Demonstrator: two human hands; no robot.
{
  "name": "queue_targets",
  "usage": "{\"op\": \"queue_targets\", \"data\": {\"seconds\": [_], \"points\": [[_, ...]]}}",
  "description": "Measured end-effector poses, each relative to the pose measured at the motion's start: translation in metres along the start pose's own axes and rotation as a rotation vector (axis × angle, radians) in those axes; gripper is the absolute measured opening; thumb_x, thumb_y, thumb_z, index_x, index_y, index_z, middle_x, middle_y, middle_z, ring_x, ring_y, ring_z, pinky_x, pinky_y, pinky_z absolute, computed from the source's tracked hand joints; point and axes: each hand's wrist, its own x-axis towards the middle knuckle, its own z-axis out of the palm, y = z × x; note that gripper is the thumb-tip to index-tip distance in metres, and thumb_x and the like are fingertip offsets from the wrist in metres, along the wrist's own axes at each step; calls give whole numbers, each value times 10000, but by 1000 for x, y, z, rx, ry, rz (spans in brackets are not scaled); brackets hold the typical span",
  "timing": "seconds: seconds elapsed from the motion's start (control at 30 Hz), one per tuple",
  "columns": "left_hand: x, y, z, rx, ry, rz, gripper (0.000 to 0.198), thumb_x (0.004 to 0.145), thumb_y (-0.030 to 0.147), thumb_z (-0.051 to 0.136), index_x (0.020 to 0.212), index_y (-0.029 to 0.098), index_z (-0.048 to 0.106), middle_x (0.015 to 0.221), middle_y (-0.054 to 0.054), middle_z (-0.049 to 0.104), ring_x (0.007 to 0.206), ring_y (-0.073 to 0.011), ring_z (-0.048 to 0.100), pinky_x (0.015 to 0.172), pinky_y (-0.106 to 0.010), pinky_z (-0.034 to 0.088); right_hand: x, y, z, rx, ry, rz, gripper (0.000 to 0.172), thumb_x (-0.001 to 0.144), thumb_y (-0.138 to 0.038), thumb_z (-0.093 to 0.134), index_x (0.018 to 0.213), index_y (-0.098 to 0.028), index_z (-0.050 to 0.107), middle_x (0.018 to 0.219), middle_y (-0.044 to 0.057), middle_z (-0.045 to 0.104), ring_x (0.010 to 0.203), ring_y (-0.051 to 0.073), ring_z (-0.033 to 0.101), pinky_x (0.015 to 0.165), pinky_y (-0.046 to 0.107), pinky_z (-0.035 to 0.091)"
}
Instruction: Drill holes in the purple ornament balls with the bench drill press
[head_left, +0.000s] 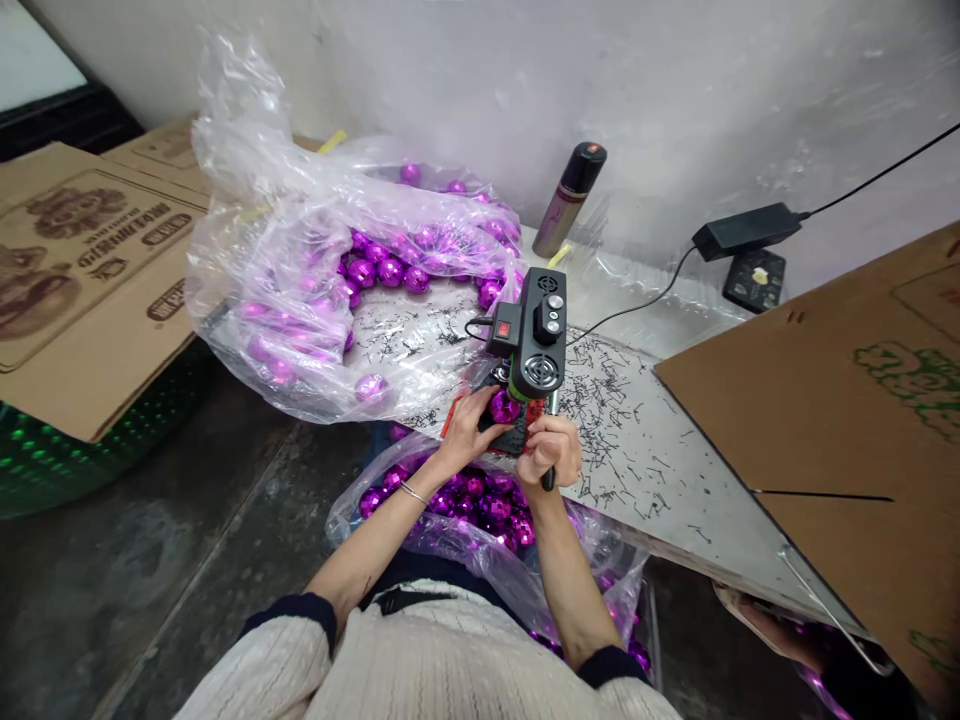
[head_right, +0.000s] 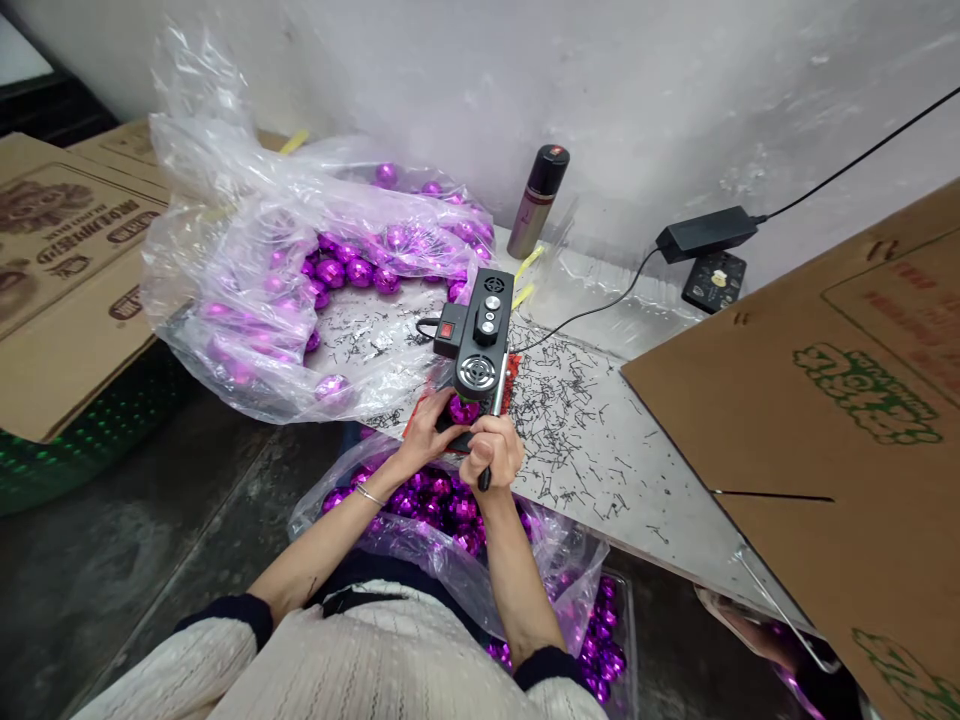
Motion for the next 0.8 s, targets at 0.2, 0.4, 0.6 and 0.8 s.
{"op": "queue_targets", "data": {"seconds": [0.2,0.4,0.6,0.8], "points": [[1,1,-2,-3,-12,1,605,927,461,693,1443,204,513,1376,-172,659,1311,-319,621,1105,-517,475,0,2,4,29,57,-11,337,1040,-327,407,728,-246,503,673,-5,555,594,125,547,629,315,452],[3,2,-2,-24,-21,9,591,938,459,679,1438,194,511,1389,-181,647,1317,-317,616,1104,-526,479,0,0,9,44,101,0,341,1039,-325,390,722,-237,480,658,-27,529,577,127,534,645,327,478],[4,0,0,-55,-3,17,619,908,470,719,1429,198,524,1382,-179,650,1304,-326,621,1102,-534,480,-4,6,6,21,24,-61,356,1039,-327,379,709,-238,478,678,-17,550,588,126,536,623,310,456],[7,-2,2,-67,3,8,633,887,459,749,1419,186,540,1368,-185,661,1288,-331,634,1095,-530,490,22,-14,-1,16,8,26,374,1036,-246,370,673,-225,459,668,-24,542,607,120,539,605,291,421]]}}
